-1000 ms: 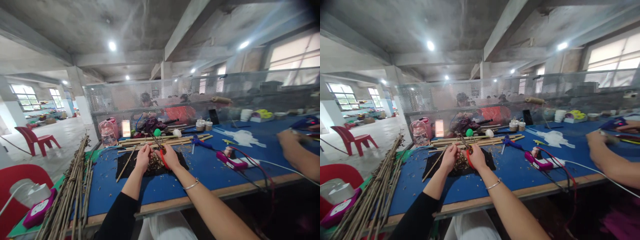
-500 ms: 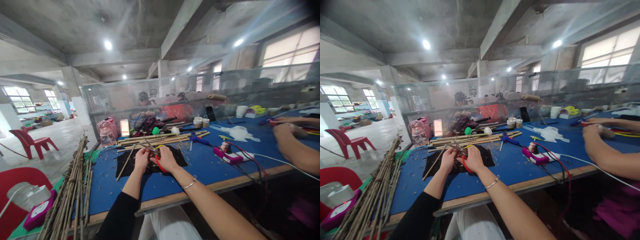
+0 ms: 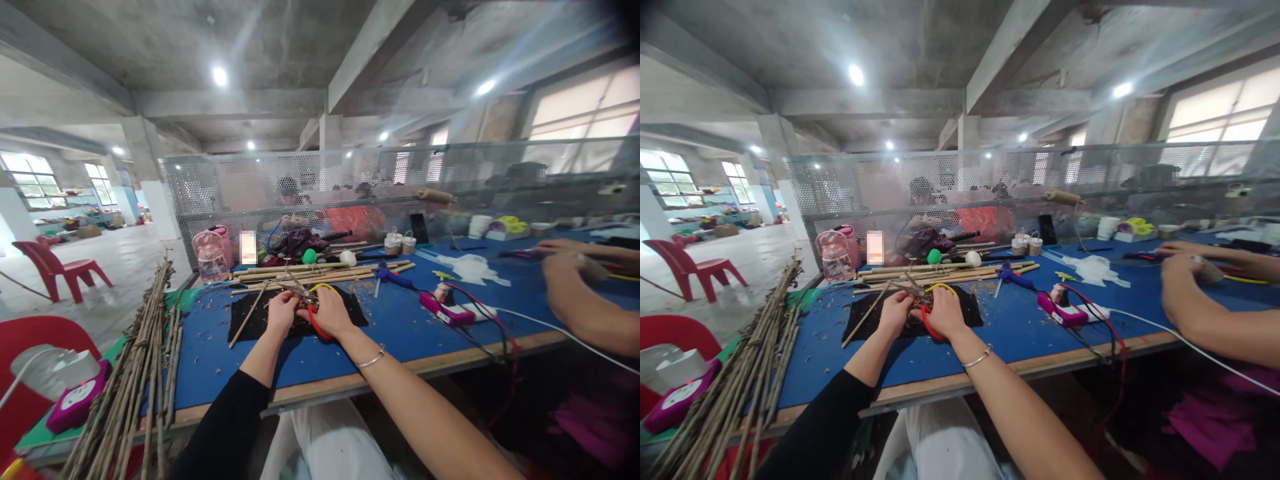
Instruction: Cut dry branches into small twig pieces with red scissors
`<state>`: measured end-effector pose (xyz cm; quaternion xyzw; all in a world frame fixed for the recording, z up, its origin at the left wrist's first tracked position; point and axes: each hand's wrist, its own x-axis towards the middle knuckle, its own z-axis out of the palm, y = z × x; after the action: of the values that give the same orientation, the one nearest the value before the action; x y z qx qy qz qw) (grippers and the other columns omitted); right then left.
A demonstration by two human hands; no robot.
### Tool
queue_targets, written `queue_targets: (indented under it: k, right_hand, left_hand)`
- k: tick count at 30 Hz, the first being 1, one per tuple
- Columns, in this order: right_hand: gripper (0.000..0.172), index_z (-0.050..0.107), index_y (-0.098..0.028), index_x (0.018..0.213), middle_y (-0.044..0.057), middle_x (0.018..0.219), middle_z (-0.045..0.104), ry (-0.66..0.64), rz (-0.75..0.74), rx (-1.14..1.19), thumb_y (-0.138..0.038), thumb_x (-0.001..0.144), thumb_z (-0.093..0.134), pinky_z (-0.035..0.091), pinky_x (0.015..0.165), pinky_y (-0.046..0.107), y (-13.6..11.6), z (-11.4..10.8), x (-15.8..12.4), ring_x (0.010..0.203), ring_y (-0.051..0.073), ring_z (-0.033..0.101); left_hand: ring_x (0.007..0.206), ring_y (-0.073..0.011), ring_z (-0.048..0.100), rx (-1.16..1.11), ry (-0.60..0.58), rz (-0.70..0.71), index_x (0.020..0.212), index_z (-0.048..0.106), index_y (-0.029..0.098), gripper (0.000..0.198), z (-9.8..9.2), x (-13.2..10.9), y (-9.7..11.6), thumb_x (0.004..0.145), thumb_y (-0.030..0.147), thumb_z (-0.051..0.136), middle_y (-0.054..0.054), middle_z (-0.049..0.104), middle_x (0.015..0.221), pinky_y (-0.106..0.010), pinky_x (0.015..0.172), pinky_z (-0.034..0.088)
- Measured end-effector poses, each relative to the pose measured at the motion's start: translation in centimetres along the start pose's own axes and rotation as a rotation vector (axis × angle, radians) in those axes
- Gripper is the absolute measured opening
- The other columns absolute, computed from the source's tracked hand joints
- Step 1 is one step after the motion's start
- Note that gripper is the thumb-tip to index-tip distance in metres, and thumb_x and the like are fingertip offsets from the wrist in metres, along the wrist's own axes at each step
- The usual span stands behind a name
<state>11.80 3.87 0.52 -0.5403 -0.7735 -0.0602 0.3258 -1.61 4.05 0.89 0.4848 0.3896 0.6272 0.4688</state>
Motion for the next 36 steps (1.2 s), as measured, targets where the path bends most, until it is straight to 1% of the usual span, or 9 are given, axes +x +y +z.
queue_targets:
  k: [4, 8, 12, 14, 16, 20, 23, 31, 36]
  right_hand:
    - [0.048, 0.048, -0.018, 0.090, 0.008, 0.082, 0.061, -0.092, 0.093, -0.006, -0.060, 0.068, 0.053, 0.038, 0.064, 0.030, -0.21, -0.33, 0.05, 0.078, 0.022, 0.058]
    - [0.052, 0.049, -0.019, 0.089, 0.008, 0.080, 0.062, -0.140, 0.152, -0.046, -0.065, 0.065, 0.053, 0.038, 0.063, 0.029, -0.41, -0.41, 0.06, 0.078, 0.024, 0.060]
    - [0.054, 0.051, -0.020, 0.089, 0.008, 0.081, 0.063, -0.163, 0.159, -0.054, -0.068, 0.064, 0.052, 0.038, 0.062, 0.029, -0.50, -0.41, 0.01, 0.077, 0.024, 0.061]
    - [0.053, 0.051, -0.020, 0.089, 0.008, 0.082, 0.064, -0.170, 0.163, -0.050, -0.067, 0.064, 0.052, 0.038, 0.062, 0.028, -0.49, -0.43, -0.03, 0.078, 0.023, 0.061]
    - [0.052, 0.052, -0.020, 0.089, 0.008, 0.081, 0.064, -0.176, 0.165, -0.037, -0.067, 0.065, 0.052, 0.038, 0.063, 0.028, -0.44, -0.46, -0.06, 0.079, 0.023, 0.061]
    - [0.052, 0.053, -0.021, 0.087, 0.007, 0.082, 0.064, -0.174, 0.161, -0.017, -0.068, 0.066, 0.050, 0.038, 0.062, 0.028, -0.28, -0.50, -0.04, 0.079, 0.023, 0.061]
    - [0.052, 0.053, -0.021, 0.086, 0.007, 0.082, 0.064, -0.177, 0.164, -0.012, -0.069, 0.067, 0.048, 0.038, 0.061, 0.027, -0.18, -0.46, -0.04, 0.078, 0.022, 0.061]
    - [0.050, 0.053, -0.021, 0.086, 0.008, 0.082, 0.064, -0.193, 0.174, -0.018, -0.067, 0.070, 0.045, 0.037, 0.061, 0.027, -0.15, -0.32, -0.06, 0.077, 0.022, 0.061]
    - [0.052, 0.050, -0.019, 0.091, 0.008, 0.085, 0.063, -0.155, 0.139, -0.061, -0.066, 0.068, 0.048, 0.038, 0.064, 0.028, -0.17, -0.20, -0.03, 0.081, 0.023, 0.060]
  left_hand:
    - [0.053, -0.0083, 0.049, -0.005, 0.032, -0.004, 0.074, 0.066, 0.011, 0.024, 0.08, -0.37, 0.32, 0.061, 0.030, 0.063, -0.002, 0.060, 0.062, -0.019, 0.053, 0.039]
    - [0.049, -0.0071, 0.045, -0.001, 0.043, 0.000, 0.069, 0.064, 0.010, 0.027, -0.23, -0.30, 0.17, 0.061, 0.036, 0.063, 0.000, 0.055, 0.054, -0.018, 0.048, 0.035]
    - [0.049, -0.0067, 0.046, -0.006, 0.043, -0.014, 0.071, 0.065, 0.010, 0.026, -0.57, 0.02, -0.19, 0.060, 0.034, 0.065, 0.000, 0.056, 0.056, -0.018, 0.049, 0.035]
    - [0.050, -0.0065, 0.046, -0.017, 0.045, -0.028, 0.075, 0.066, 0.010, 0.025, -0.59, 0.12, -0.24, 0.060, 0.031, 0.065, 0.000, 0.058, 0.058, -0.017, 0.049, 0.036]
    - [0.051, -0.0062, 0.047, -0.060, 0.044, -0.051, 0.074, 0.065, 0.010, 0.022, -0.54, 0.15, -0.11, 0.060, 0.028, 0.064, -0.001, 0.058, 0.060, -0.017, 0.050, 0.038]
    - [0.051, -0.0051, 0.049, -0.227, 0.034, -0.163, 0.070, 0.063, 0.010, 0.013, -0.42, 0.08, 0.39, 0.061, 0.019, 0.065, 0.000, 0.057, 0.060, -0.017, 0.053, 0.041]
    - [0.051, -0.0035, 0.049, -0.283, 0.047, -0.219, 0.071, 0.062, 0.009, 0.012, -0.50, 0.06, 0.59, 0.061, 0.014, 0.067, 0.000, 0.057, 0.061, -0.016, 0.053, 0.043]
    - [0.050, -0.0029, 0.050, -0.297, 0.076, -0.223, 0.076, 0.064, 0.009, 0.015, -0.77, 0.26, 0.36, 0.062, 0.012, 0.069, -0.002, 0.059, 0.063, -0.015, 0.052, 0.044]
    - [0.051, -0.0030, 0.051, -0.311, 0.117, -0.223, 0.072, 0.062, 0.010, 0.012, -0.78, 0.36, 0.16, 0.061, 0.011, 0.068, 0.000, 0.059, 0.062, -0.015, 0.055, 0.045]
